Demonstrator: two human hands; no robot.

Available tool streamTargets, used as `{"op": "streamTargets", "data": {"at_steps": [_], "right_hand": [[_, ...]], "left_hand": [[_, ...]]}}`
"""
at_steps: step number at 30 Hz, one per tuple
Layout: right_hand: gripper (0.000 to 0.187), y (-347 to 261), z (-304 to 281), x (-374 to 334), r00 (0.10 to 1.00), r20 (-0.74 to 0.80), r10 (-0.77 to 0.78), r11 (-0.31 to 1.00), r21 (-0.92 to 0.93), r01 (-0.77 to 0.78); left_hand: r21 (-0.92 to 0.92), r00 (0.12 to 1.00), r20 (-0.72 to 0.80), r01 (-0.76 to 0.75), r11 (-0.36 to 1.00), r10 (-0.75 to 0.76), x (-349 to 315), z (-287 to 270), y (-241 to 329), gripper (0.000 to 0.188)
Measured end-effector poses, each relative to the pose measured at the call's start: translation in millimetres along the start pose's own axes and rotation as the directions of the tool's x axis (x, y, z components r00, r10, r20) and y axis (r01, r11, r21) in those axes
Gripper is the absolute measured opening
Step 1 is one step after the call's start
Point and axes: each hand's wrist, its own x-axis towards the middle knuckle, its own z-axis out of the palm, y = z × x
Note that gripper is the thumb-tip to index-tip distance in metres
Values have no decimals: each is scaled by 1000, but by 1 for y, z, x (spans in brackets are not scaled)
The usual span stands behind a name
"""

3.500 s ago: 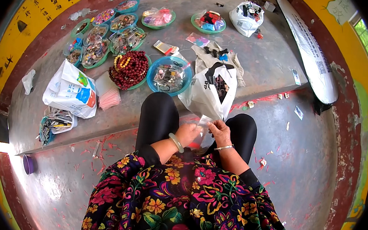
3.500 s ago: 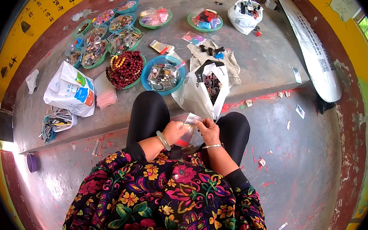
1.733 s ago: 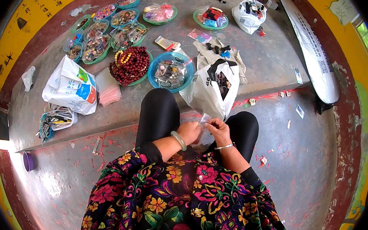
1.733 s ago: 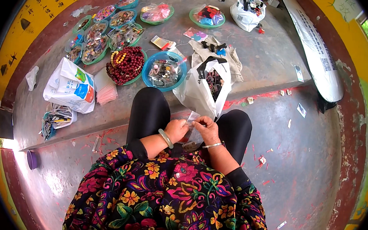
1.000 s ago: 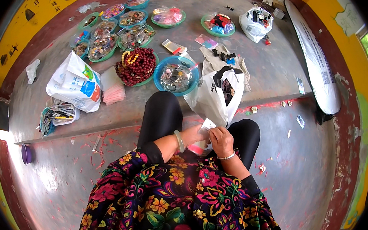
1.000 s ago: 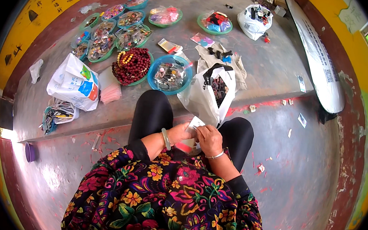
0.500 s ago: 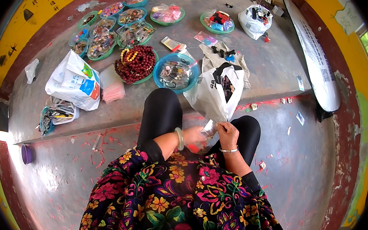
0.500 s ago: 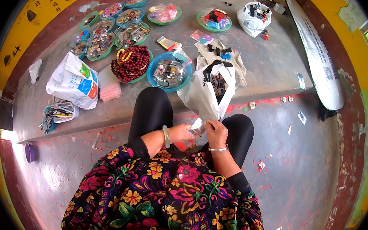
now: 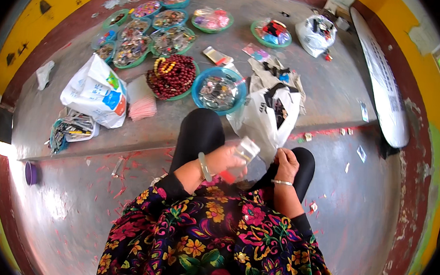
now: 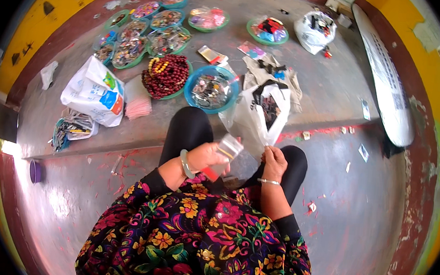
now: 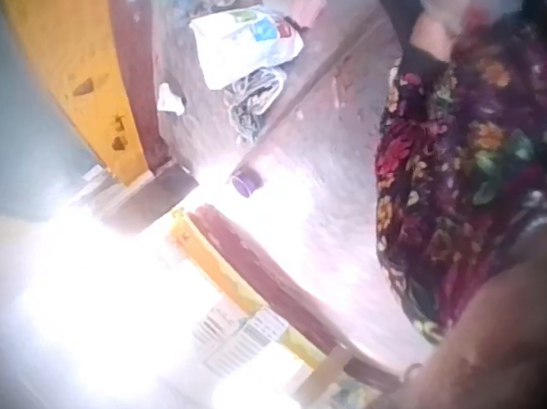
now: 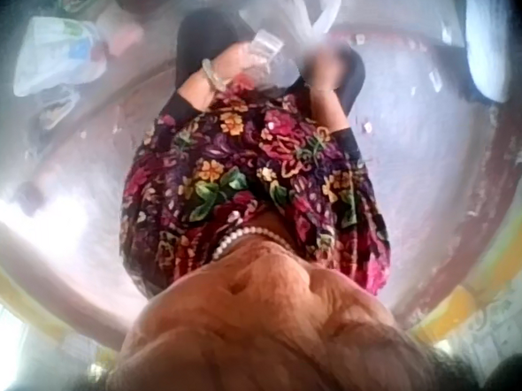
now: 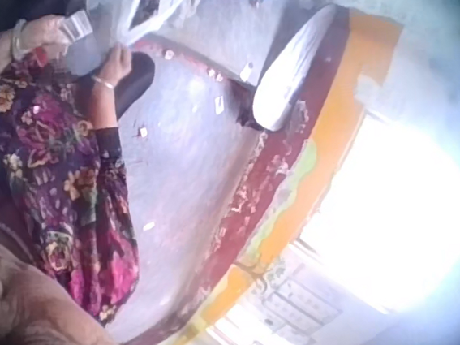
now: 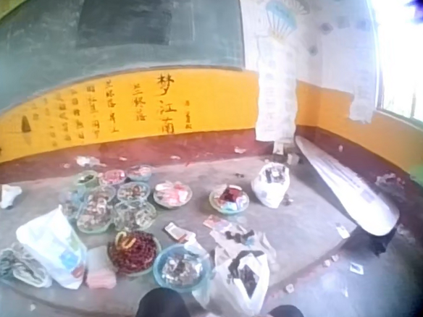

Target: The person sits on the floor and packs small jewelry items into clear plastic bags. They pick up items from a white bag, place them into the plastic bags, and seal them. The person also handles a red beaded necklace and places it into a bag.

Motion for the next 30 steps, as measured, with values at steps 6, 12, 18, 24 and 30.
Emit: {"op": "streamTargets", "data": {"at_steps": [6,12,18,24,30], "right_hand": [[6,5,0,0,999,34,-14,1000,18,13],[5,10,8,3,998,56,31,999,19,-32],[4,12,7,4,995,90,35,999,-27,-33],[5,19,8,5,989,129,71,996,-68,-63],[6,8,8,-3,925,247,289,953,18,-303]], "left_hand": [[-145,795,-497,-470,871,346,-41,-79,63,29],[-10,323,-944,-244,970,71,-75,-206,4,24],[-119,164,-972,282,952,-170,-60,-263,-65,26],[120,185,-980,222,968,79,-28,-293,-62,28],[632,78,-775,57,773,628,-22,-205,-8,23]]}}
